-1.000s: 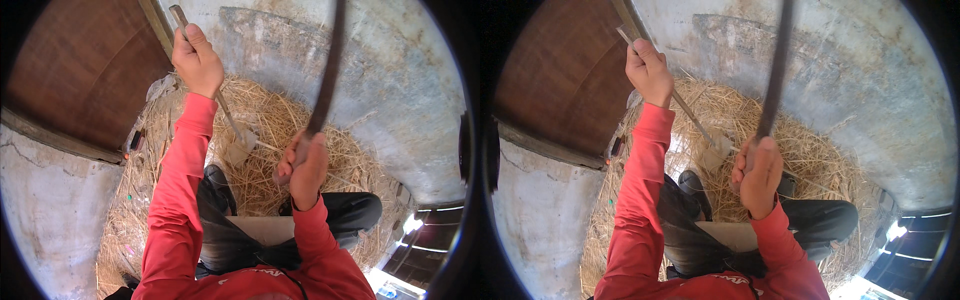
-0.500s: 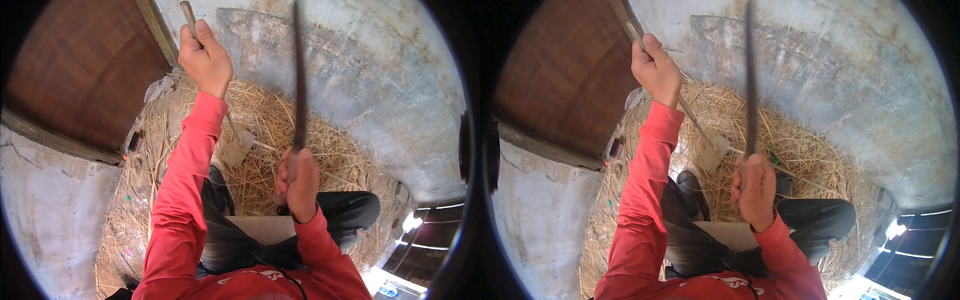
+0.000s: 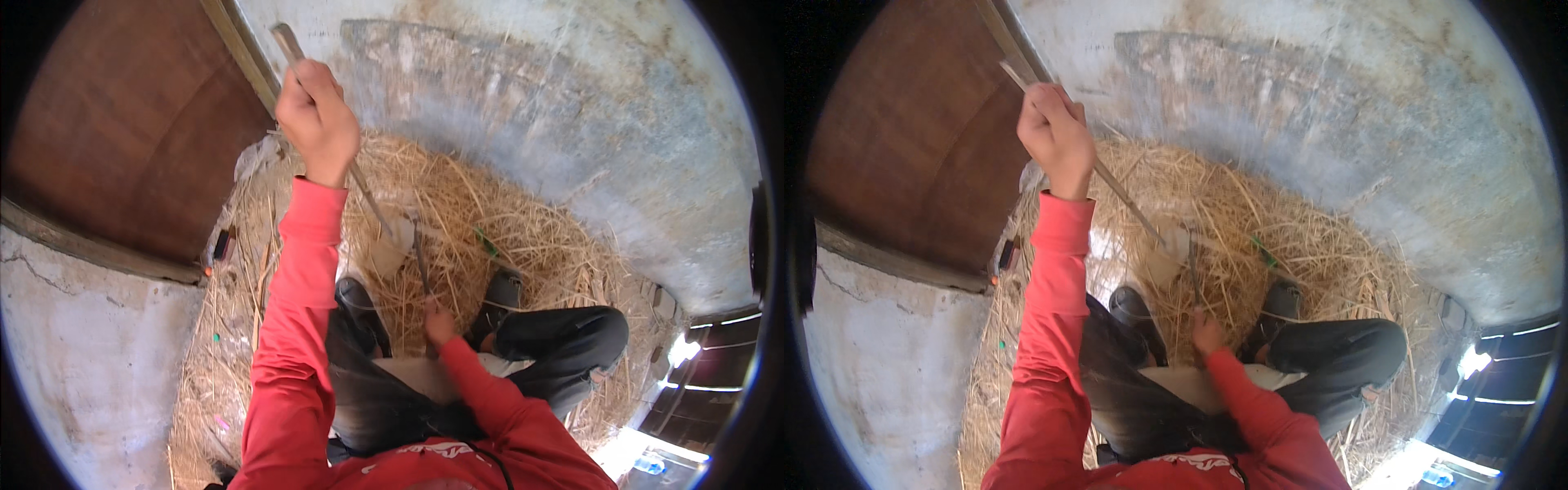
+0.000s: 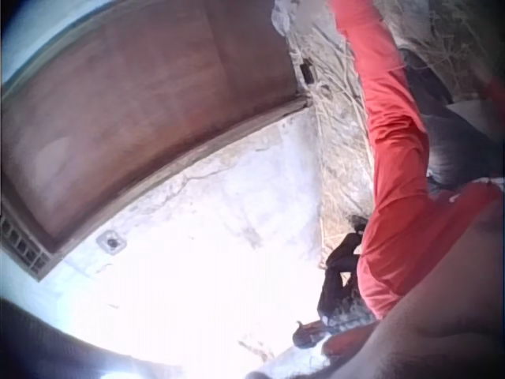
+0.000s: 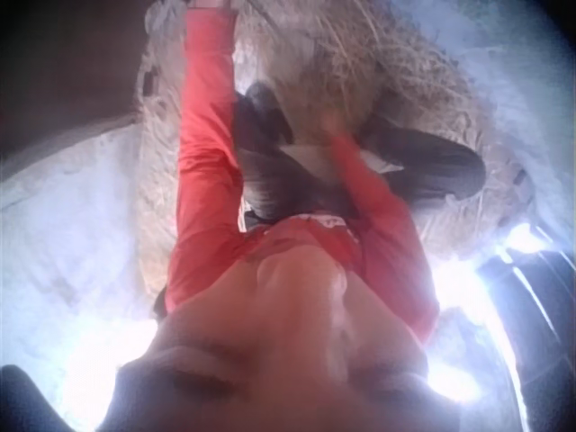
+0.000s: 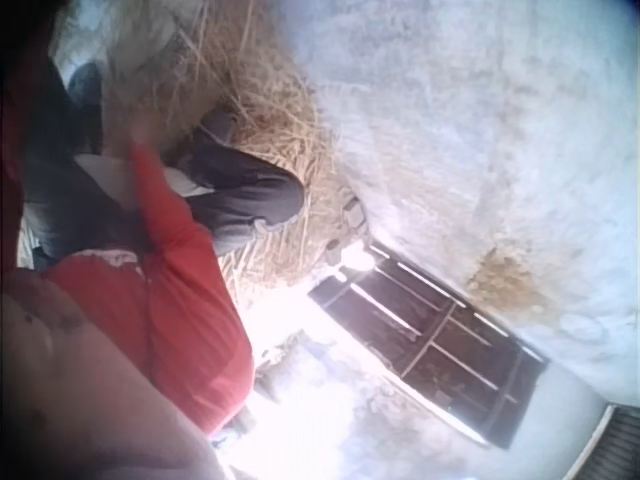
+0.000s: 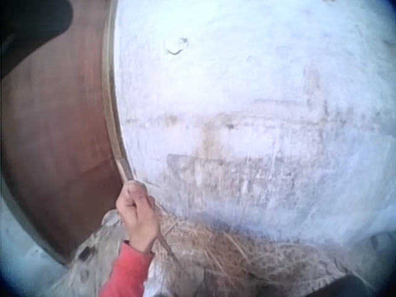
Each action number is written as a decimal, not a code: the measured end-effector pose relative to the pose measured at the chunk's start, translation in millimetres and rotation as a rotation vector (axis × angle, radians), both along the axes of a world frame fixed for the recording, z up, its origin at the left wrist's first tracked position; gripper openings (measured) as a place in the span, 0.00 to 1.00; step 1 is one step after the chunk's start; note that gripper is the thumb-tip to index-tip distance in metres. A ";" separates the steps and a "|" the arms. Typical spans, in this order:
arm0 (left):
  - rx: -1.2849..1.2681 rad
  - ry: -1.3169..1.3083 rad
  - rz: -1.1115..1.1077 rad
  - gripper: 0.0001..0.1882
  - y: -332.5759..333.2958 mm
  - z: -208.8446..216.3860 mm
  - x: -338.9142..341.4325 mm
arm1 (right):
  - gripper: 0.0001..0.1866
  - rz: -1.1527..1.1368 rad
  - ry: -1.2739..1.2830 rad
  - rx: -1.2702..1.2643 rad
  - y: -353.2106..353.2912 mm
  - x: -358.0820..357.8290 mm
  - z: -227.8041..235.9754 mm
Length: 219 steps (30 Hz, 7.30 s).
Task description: The person shaves and shapes a thin bamboo stick using a small hand blade and a machete, removing outer layers and smoothing the surface while sitting on a straw-covered floor.
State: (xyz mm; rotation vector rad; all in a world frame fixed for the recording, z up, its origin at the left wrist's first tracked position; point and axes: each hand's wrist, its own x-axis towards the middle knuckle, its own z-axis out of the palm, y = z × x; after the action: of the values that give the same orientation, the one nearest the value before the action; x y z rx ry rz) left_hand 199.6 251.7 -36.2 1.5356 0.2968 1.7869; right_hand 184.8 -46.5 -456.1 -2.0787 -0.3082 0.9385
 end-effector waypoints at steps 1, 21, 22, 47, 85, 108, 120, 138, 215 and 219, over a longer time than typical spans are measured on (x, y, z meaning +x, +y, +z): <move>-0.026 -0.002 -0.038 0.24 0.4 -4.1 -7.4 | 0.36 0.007 -0.008 0.070 4.4 7.7 29.5; -0.005 0.018 -0.129 0.25 -10.2 3.5 4.6 | 0.33 0.073 -0.151 0.365 65.3 29.0 95.0; -0.006 0.016 -0.125 0.26 -7.7 3.2 6.0 | 0.32 0.000 -0.051 0.533 75.6 31.5 138.5; -0.056 0.034 -0.343 0.26 -11.1 5.7 5.2 | 0.25 -0.143 -0.068 1.124 64.6 10.9 203.4; -0.093 0.052 -0.431 0.29 -13.7 9.6 -6.6 | 0.24 -0.154 -0.014 0.808 40.2 -0.2 135.0; -0.061 0.181 -0.542 0.29 -17.8 11.1 -11.3 | 0.27 0.075 0.183 0.479 14.0 -16.5 208.8; -0.047 0.132 -0.557 0.29 -32.1 11.8 -7.8 | 0.30 -0.231 0.230 1.117 23.1 33.3 399.9; -0.043 0.127 -0.428 0.27 -40.0 7.2 0.6 | 0.21 -0.032 0.124 0.826 -4.9 -30.5 267.5; -0.300 -0.414 -0.518 0.31 79.5 -0.5 -156.5 | 0.14 -0.433 0.049 0.638 22.1 51.0 225.5; -0.280 -0.728 -0.793 0.30 97.7 -22.5 -195.9 | 0.15 -0.627 -0.192 0.722 29.3 94.8 219.3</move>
State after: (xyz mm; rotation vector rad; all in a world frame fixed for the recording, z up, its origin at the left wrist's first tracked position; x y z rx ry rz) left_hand 3.7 349.5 -58.7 0.5835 -0.3650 1.4338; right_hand 279.5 -17.2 -236.8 -1.4403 -0.0581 0.1917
